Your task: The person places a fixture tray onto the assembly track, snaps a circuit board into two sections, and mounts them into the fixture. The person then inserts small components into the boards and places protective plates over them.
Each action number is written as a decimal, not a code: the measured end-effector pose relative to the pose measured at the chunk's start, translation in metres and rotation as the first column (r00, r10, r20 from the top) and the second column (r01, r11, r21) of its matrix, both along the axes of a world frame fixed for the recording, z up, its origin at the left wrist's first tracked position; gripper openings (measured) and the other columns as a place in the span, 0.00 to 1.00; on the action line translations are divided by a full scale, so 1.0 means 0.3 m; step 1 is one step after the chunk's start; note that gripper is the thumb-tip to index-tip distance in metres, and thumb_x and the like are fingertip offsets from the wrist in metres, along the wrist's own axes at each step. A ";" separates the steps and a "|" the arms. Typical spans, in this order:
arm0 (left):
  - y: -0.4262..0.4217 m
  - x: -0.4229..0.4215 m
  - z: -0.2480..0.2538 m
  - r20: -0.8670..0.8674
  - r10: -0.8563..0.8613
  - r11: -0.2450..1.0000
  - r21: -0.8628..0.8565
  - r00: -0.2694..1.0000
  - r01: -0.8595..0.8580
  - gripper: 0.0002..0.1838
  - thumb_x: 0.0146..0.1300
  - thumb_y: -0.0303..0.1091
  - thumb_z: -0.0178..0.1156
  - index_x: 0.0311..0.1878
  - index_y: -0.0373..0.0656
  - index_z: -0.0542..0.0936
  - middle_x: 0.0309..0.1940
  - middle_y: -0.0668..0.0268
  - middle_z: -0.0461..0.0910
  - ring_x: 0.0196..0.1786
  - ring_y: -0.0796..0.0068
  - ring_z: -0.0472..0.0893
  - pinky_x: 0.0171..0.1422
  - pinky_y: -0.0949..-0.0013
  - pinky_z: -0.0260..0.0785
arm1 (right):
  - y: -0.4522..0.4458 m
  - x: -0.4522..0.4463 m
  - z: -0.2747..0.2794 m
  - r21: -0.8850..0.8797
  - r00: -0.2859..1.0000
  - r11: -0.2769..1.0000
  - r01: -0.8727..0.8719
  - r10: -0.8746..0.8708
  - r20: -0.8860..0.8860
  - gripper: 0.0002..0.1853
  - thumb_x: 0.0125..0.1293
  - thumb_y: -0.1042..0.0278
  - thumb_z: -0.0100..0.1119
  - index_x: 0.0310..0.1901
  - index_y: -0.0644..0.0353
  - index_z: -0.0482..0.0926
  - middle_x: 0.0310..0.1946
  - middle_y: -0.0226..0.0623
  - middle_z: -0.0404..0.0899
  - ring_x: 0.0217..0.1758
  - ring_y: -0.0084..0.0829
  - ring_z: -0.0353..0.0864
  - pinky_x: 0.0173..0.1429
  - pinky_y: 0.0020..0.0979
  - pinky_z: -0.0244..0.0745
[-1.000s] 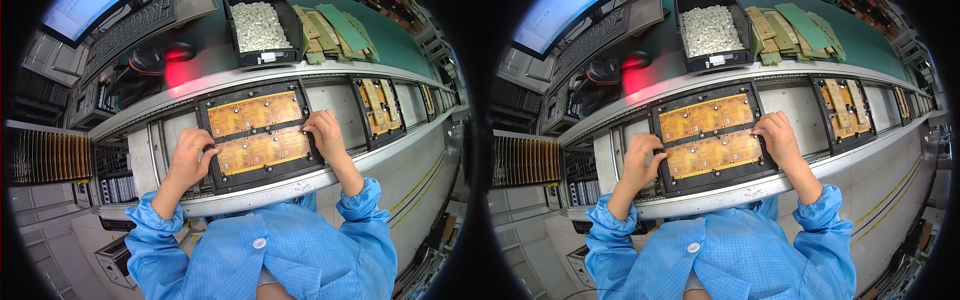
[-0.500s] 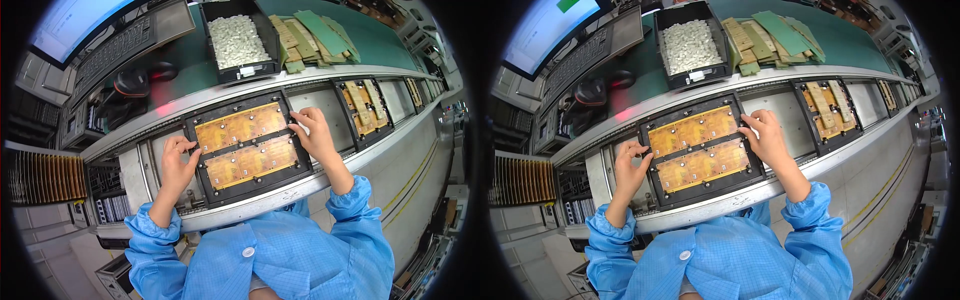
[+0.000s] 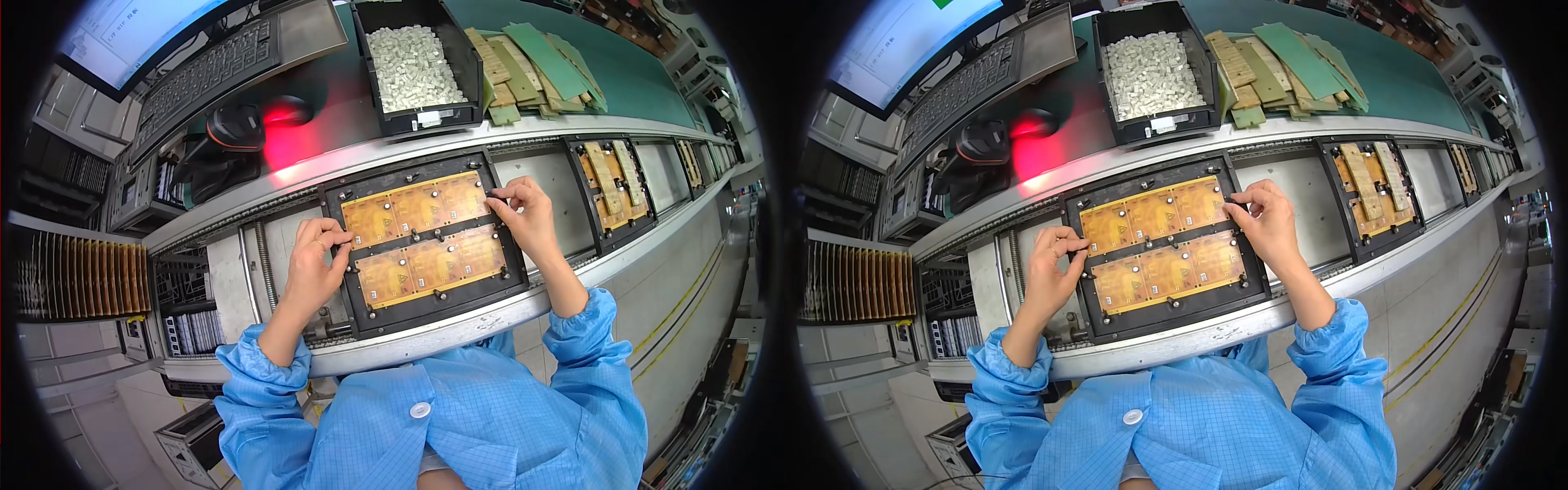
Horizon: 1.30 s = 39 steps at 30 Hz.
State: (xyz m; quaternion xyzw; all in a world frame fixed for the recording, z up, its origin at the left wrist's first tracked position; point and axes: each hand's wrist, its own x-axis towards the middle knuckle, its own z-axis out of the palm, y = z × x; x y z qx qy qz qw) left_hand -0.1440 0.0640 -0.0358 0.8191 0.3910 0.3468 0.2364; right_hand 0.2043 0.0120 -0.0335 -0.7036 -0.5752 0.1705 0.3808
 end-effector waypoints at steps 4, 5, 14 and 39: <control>0.000 -0.003 0.006 -0.041 0.014 1.000 -0.022 0.999 -0.015 0.11 0.55 0.19 0.68 0.42 0.38 0.86 0.41 0.61 0.79 0.47 0.62 0.77 0.54 0.64 0.70 | 0.004 0.001 -0.029 0.057 0.981 0.998 -0.041 0.051 -0.185 0.06 0.57 0.78 0.72 0.37 0.65 0.87 0.37 0.32 0.78 0.33 0.19 0.74 0.39 0.22 0.71; 0.004 -0.005 0.008 -0.061 0.010 1.000 -0.018 0.998 -0.011 0.11 0.55 0.20 0.68 0.42 0.38 0.86 0.40 0.62 0.79 0.47 0.62 0.77 0.53 0.64 0.70 | 0.005 0.008 -0.027 0.081 0.969 0.993 -0.081 0.098 -0.225 0.05 0.58 0.80 0.70 0.37 0.65 0.87 0.37 0.32 0.78 0.34 0.19 0.74 0.40 0.22 0.71; 0.124 0.013 0.048 -0.130 0.036 0.999 0.014 0.991 -0.035 0.16 0.59 0.27 0.68 0.52 0.38 0.83 0.49 0.55 0.78 0.54 0.54 0.78 0.59 0.61 0.72 | 0.055 0.106 0.025 0.074 0.896 0.896 -0.438 0.428 0.118 0.08 0.61 0.76 0.68 0.43 0.63 0.88 0.35 0.31 0.79 0.36 0.26 0.77 0.41 0.26 0.73; 0.198 0.031 0.025 -0.134 -0.149 0.978 0.123 0.980 0.166 0.11 0.56 0.19 0.64 0.44 0.37 0.83 0.42 0.57 0.82 0.49 0.54 0.81 0.54 0.60 0.75 | 0.202 -0.080 0.077 -0.212 0.939 0.969 0.124 -0.046 0.341 0.08 0.57 0.63 0.72 0.26 0.56 0.88 0.27 0.40 0.81 0.39 0.42 0.79 0.46 0.39 0.75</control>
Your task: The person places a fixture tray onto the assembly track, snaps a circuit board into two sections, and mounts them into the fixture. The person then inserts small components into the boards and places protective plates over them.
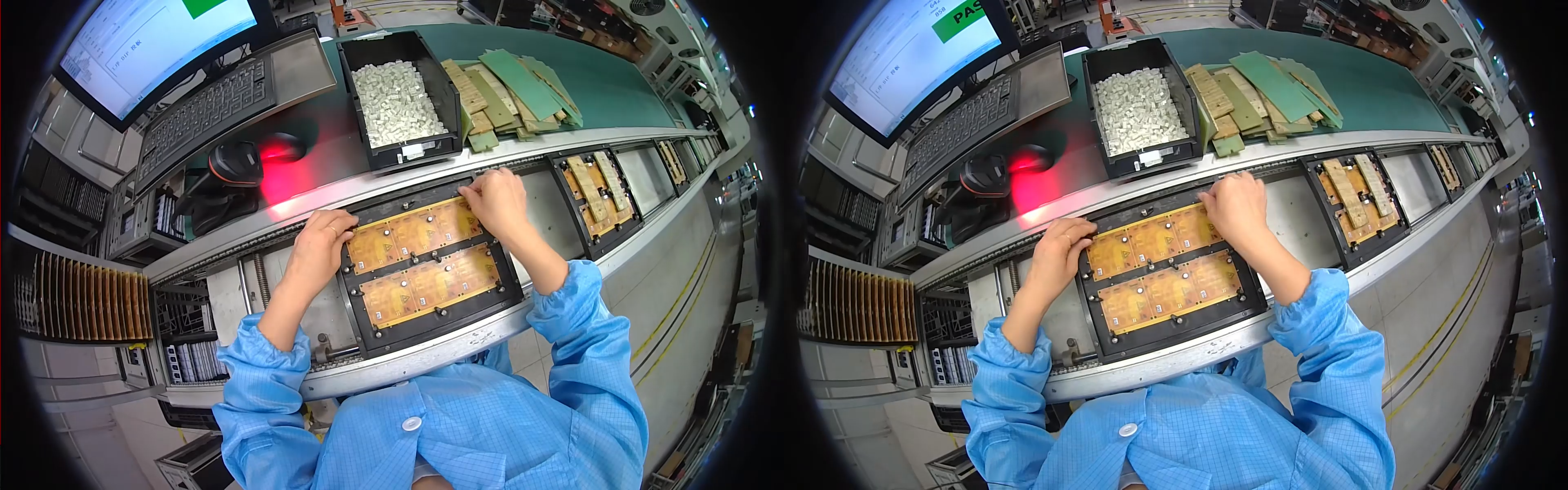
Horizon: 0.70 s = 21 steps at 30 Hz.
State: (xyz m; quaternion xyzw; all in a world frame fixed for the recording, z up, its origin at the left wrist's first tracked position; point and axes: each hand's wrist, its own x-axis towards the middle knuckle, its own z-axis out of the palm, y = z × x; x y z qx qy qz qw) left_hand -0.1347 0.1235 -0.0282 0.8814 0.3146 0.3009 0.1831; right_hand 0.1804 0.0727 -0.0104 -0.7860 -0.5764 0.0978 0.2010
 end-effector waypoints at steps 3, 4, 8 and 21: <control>-0.046 -0.018 0.029 0.103 0.091 0.996 0.008 0.990 -0.093 0.15 0.60 0.21 0.64 0.51 0.37 0.82 0.48 0.55 0.81 0.54 0.52 0.80 0.59 0.59 0.73 | 0.005 -0.057 0.041 0.393 0.880 0.838 -0.379 0.195 0.432 0.15 0.58 0.56 0.72 0.32 0.59 0.80 0.29 0.37 0.81 0.38 0.45 0.77 0.43 0.43 0.73; -0.053 -0.039 0.026 0.105 0.160 0.987 -0.043 0.981 -0.157 0.15 0.61 0.22 0.64 0.52 0.37 0.82 0.50 0.54 0.80 0.55 0.51 0.79 0.61 0.59 0.73 | 0.021 -0.081 0.033 0.330 0.872 0.836 -0.439 0.307 0.381 0.16 0.58 0.55 0.72 0.33 0.59 0.79 0.29 0.36 0.81 0.38 0.45 0.78 0.43 0.42 0.73; -0.068 -0.118 -0.007 0.148 0.292 0.951 -0.149 0.945 -0.270 0.14 0.64 0.22 0.62 0.53 0.37 0.82 0.51 0.53 0.79 0.56 0.51 0.79 0.63 0.60 0.71 | 0.092 -0.138 -0.033 0.134 0.719 0.782 -0.609 0.473 0.509 0.16 0.60 0.52 0.69 0.35 0.55 0.79 0.27 0.32 0.81 0.39 0.40 0.80 0.41 0.40 0.75; -0.080 -0.219 -0.062 0.130 0.339 0.924 -0.233 0.932 -0.304 0.13 0.65 0.22 0.61 0.53 0.38 0.83 0.53 0.56 0.81 0.56 0.61 0.81 0.56 0.66 0.74 | 0.049 -0.163 0.049 -0.033 0.892 0.932 -0.361 0.356 0.279 0.24 0.72 0.47 0.56 0.28 0.60 0.81 0.24 0.49 0.82 0.33 0.53 0.84 0.38 0.49 0.76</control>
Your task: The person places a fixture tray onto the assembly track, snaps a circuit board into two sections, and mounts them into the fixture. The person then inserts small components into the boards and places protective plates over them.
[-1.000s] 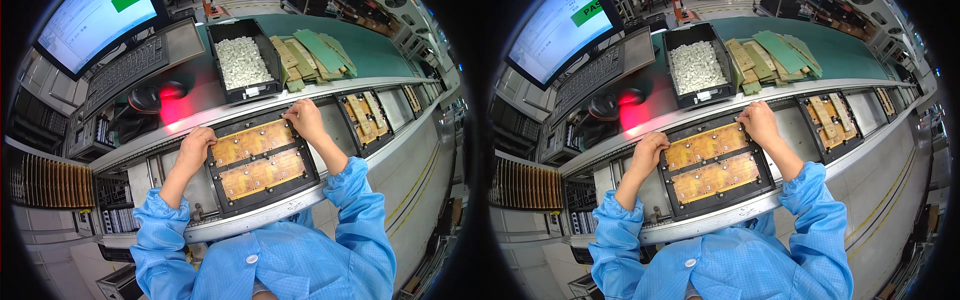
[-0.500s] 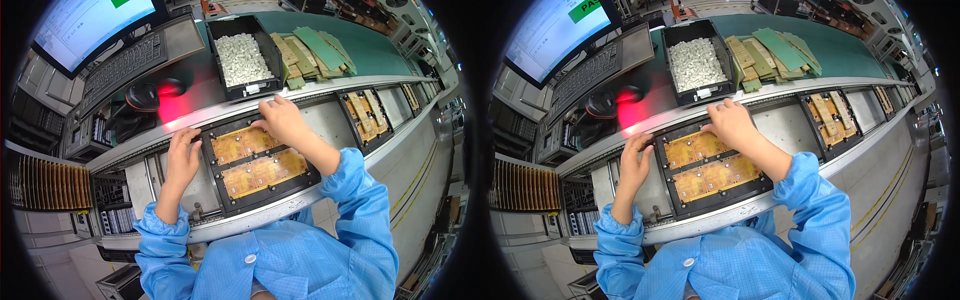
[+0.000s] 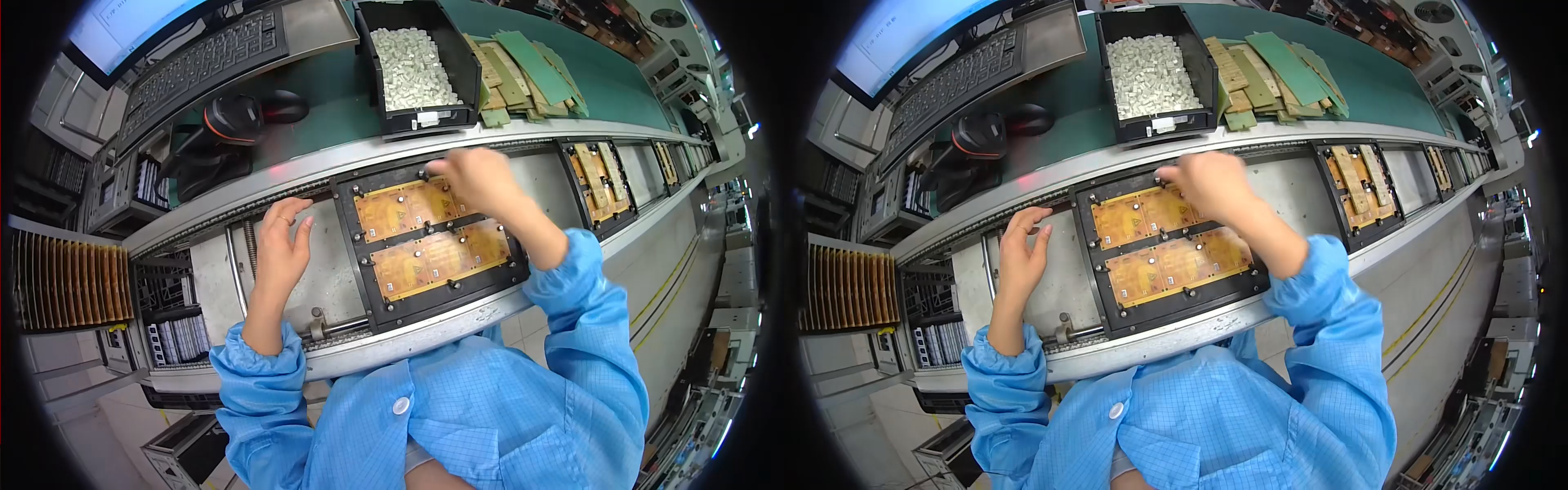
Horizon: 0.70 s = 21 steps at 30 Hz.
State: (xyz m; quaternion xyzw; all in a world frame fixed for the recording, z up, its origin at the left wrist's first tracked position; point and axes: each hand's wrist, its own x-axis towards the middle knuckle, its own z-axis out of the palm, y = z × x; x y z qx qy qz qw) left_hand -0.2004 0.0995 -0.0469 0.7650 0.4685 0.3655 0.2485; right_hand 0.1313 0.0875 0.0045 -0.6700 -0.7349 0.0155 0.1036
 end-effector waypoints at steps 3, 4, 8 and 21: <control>0.003 -0.010 0.001 -0.003 0.013 1.000 -0.002 1.000 -0.013 0.13 0.66 0.23 0.61 0.53 0.39 0.83 0.53 0.56 0.81 0.56 0.61 0.81 0.57 0.66 0.74 | -0.075 0.124 0.095 0.120 0.956 0.949 0.290 -0.281 -0.088 0.23 0.74 0.47 0.54 0.33 0.61 0.82 0.26 0.52 0.82 0.36 0.56 0.83 0.40 0.52 0.76; 0.008 -0.013 0.007 -0.008 0.021 1.000 -0.007 1.000 -0.021 0.12 0.66 0.23 0.61 0.53 0.39 0.83 0.53 0.56 0.81 0.56 0.60 0.81 0.57 0.65 0.74 | -0.102 0.185 0.082 0.049 0.940 0.939 0.340 -0.341 0.013 0.25 0.75 0.46 0.52 0.32 0.62 0.82 0.27 0.53 0.82 0.36 0.56 0.83 0.41 0.52 0.76; 0.017 -0.023 0.015 -0.045 0.007 0.997 0.073 0.999 -0.004 0.12 0.67 0.24 0.61 0.53 0.38 0.83 0.53 0.55 0.81 0.56 0.59 0.81 0.56 0.65 0.75 | -0.201 0.302 -0.041 -0.327 0.960 0.903 0.278 -0.277 0.052 0.35 0.79 0.44 0.42 0.29 0.69 0.83 0.30 0.63 0.81 0.39 0.62 0.81 0.47 0.55 0.75; 0.290 0.595 0.281 -0.394 -0.253 0.937 0.128 0.883 0.325 0.20 0.60 0.25 0.58 0.56 0.35 0.76 0.53 0.46 0.78 0.59 0.43 0.76 0.65 0.51 0.70 | -0.067 0.083 -0.144 -0.427 0.858 0.900 -0.091 -0.146 -0.492 0.44 0.78 0.34 0.32 0.23 0.67 0.84 0.27 0.59 0.83 0.40 0.60 0.84 0.53 0.50 0.78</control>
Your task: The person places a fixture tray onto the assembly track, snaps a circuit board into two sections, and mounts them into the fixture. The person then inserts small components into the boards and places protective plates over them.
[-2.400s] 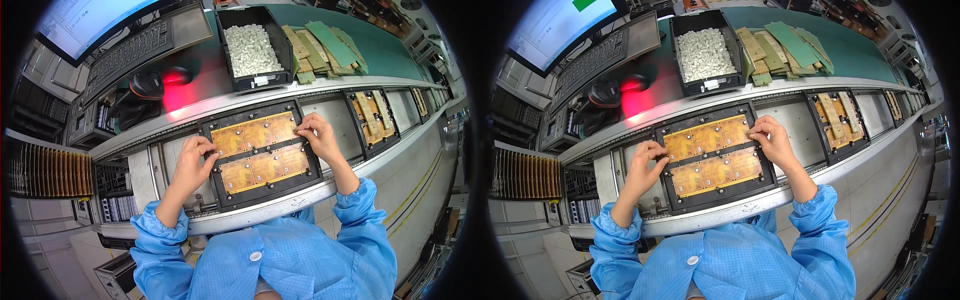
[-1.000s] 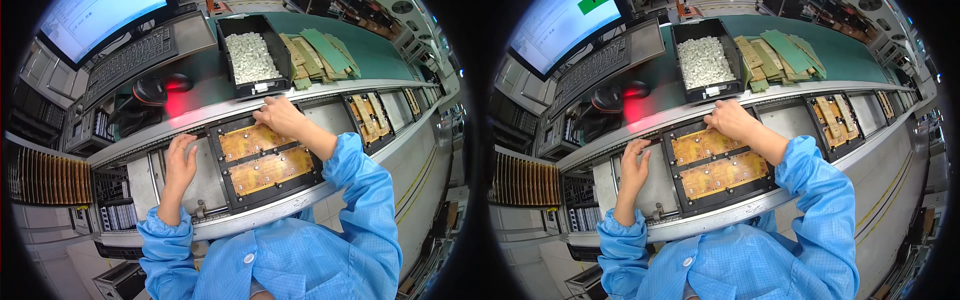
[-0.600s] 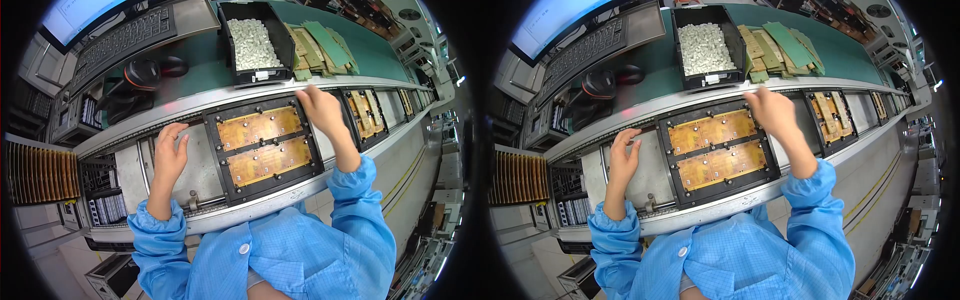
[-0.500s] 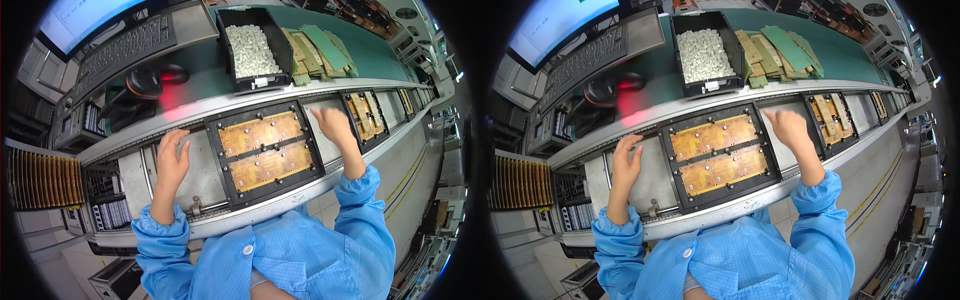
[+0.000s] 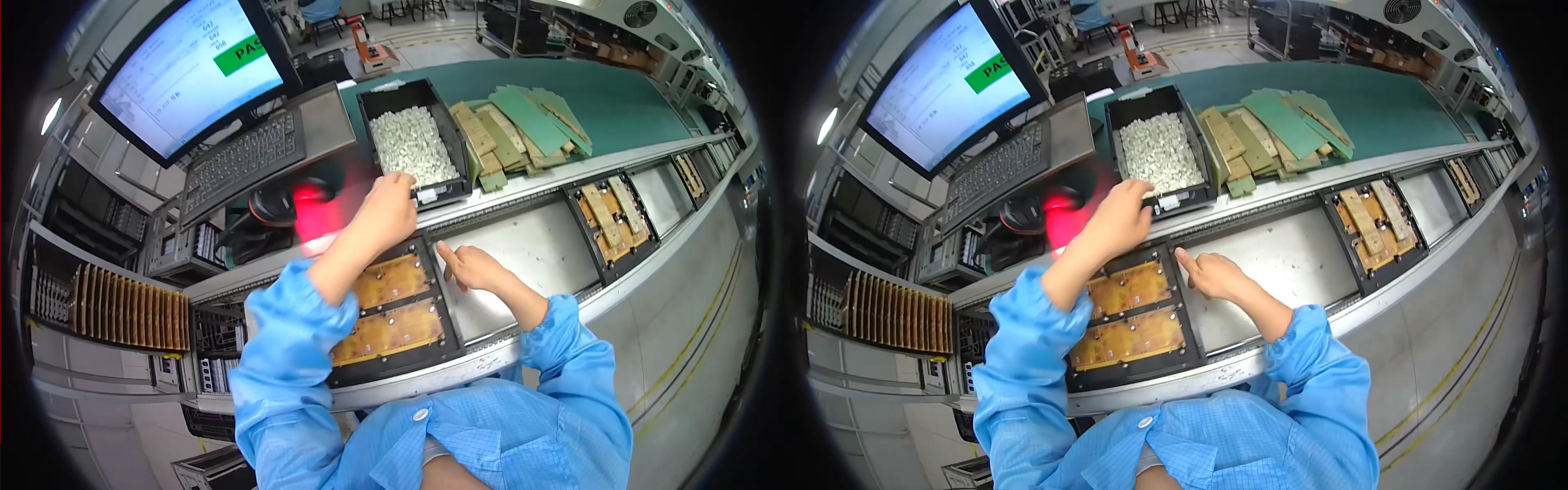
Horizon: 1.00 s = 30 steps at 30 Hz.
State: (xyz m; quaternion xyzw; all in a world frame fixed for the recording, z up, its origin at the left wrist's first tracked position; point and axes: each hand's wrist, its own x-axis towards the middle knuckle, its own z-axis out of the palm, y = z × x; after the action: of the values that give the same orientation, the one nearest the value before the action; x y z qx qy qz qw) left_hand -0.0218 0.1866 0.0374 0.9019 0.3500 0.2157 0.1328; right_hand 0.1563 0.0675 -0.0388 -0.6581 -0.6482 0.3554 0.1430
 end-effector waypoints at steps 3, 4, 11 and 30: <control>0.197 0.189 -0.059 -0.284 0.152 0.986 -0.023 0.947 -0.165 0.27 0.58 0.29 0.57 0.63 0.33 0.72 0.57 0.36 0.74 0.62 0.37 0.75 0.69 0.49 0.68 | 0.025 0.052 -0.026 0.223 0.985 0.975 -0.007 -0.031 0.167 0.38 0.78 0.39 0.39 0.26 0.67 0.84 0.28 0.59 0.82 0.39 0.61 0.82 0.48 0.53 0.76; 0.226 0.237 -0.047 -0.336 0.227 0.967 -0.033 0.914 -0.252 0.31 0.57 0.30 0.58 0.66 0.34 0.70 0.58 0.34 0.73 0.63 0.34 0.73 0.70 0.48 0.67 | 0.020 0.078 -0.027 0.252 0.989 0.968 -0.014 -0.024 0.147 0.34 0.78 0.42 0.41 0.29 0.66 0.84 0.28 0.59 0.82 0.38 0.60 0.82 0.47 0.54 0.75; 0.331 0.367 -0.074 -0.400 0.408 0.861 -0.129 0.821 -0.491 0.36 0.59 0.36 0.61 0.73 0.47 0.66 0.74 0.48 0.59 0.73 0.35 0.62 0.72 0.37 0.61 | 0.004 0.117 -0.096 0.238 0.961 0.944 -0.227 0.177 0.215 0.33 0.77 0.42 0.43 0.31 0.66 0.85 0.30 0.57 0.84 0.39 0.58 0.84 0.48 0.50 0.78; 0.213 0.175 0.043 0.081 0.153 0.973 -0.184 0.985 -0.136 0.08 0.62 0.30 0.65 0.41 0.38 0.88 0.35 0.46 0.85 0.42 0.49 0.86 0.50 0.57 0.76 | 0.019 0.113 -0.132 0.316 0.958 0.907 -0.278 0.240 0.156 0.24 0.74 0.50 0.53 0.33 0.64 0.84 0.30 0.56 0.83 0.38 0.58 0.83 0.46 0.51 0.77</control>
State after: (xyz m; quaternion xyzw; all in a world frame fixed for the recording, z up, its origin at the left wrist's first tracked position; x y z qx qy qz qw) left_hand 0.0307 0.2506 0.0503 0.8473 0.4258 0.2353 0.2132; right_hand 0.1902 0.0731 -0.0785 -0.5513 -0.7878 0.2179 0.1670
